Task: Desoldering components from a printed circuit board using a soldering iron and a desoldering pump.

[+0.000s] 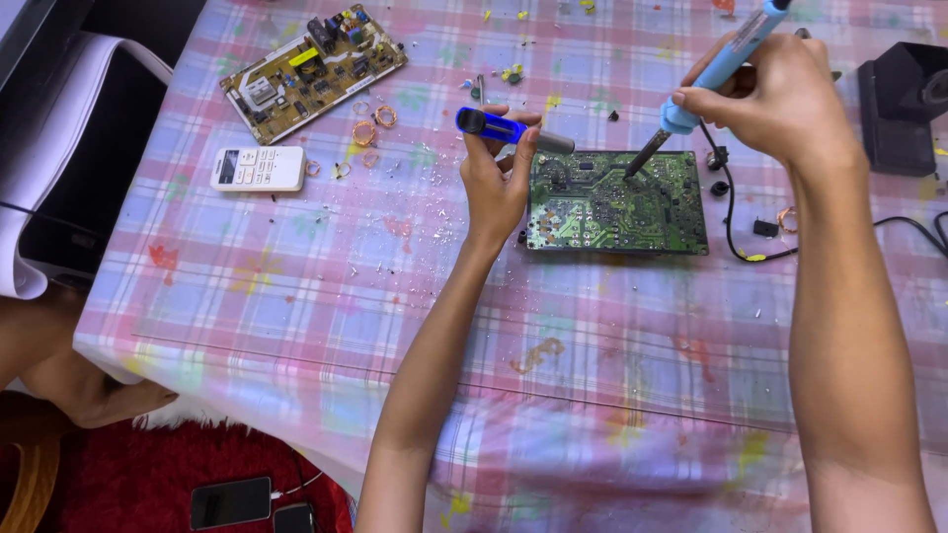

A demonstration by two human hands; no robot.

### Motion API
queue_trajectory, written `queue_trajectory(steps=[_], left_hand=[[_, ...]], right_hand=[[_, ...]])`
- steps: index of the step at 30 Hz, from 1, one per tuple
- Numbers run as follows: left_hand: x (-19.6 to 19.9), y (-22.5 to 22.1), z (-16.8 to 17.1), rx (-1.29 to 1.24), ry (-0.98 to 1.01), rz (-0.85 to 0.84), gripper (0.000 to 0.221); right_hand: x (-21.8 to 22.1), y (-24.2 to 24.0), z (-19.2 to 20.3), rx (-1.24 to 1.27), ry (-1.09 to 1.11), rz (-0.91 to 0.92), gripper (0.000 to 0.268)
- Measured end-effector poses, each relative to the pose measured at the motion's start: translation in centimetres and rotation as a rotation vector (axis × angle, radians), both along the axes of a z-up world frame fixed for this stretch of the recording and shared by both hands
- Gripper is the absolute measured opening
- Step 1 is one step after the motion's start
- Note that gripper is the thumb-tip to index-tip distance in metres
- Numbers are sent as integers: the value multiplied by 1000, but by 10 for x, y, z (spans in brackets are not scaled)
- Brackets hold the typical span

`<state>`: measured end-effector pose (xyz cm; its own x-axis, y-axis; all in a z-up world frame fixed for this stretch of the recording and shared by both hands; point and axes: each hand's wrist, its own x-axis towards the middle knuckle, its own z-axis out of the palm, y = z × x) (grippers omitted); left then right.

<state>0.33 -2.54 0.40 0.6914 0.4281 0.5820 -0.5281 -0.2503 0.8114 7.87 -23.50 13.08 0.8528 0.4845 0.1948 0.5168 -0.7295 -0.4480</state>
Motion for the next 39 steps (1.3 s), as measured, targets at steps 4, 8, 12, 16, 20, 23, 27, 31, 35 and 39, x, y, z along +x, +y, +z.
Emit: queue_trajectory(steps=[4, 8, 12, 16, 20, 23, 27, 31, 35, 39], left_hand=[[1, 0, 0, 11, -16, -51, 32], [-2, 1, 1, -20, -15, -32, 37], [0, 6, 2, -11, 18, -26, 38], [-2, 6, 0, -65, 83, -41, 43], [7, 9, -4, -98, 83, -43, 43], [6, 6, -10, -83, 104, -51, 44], [4, 3, -7, -71, 91, -85, 40], [5, 5, -9, -46, 68, -81, 39], [4, 4, -3, -158, 77, -100, 43], [-1, 1, 5, -236, 61, -103, 41]], right_hand=[[-11, 14, 9, 43, 81, -61, 12], [3, 14, 1, 51, 56, -25, 12], [-1, 24, 1, 48, 123, -62, 16], [7, 18, -3, 6, 120, -156, 19], [2, 11, -3, -7, -35, -42, 14], [6, 0, -13, 50, -43, 4, 11], [-3, -9, -21, 168, -120, -25, 8], [4, -41, -65, 316, -117, -126, 2], [24, -74, -128, 819, -4, -274, 10], [32, -80, -153, 1152, 126, -428, 17]])
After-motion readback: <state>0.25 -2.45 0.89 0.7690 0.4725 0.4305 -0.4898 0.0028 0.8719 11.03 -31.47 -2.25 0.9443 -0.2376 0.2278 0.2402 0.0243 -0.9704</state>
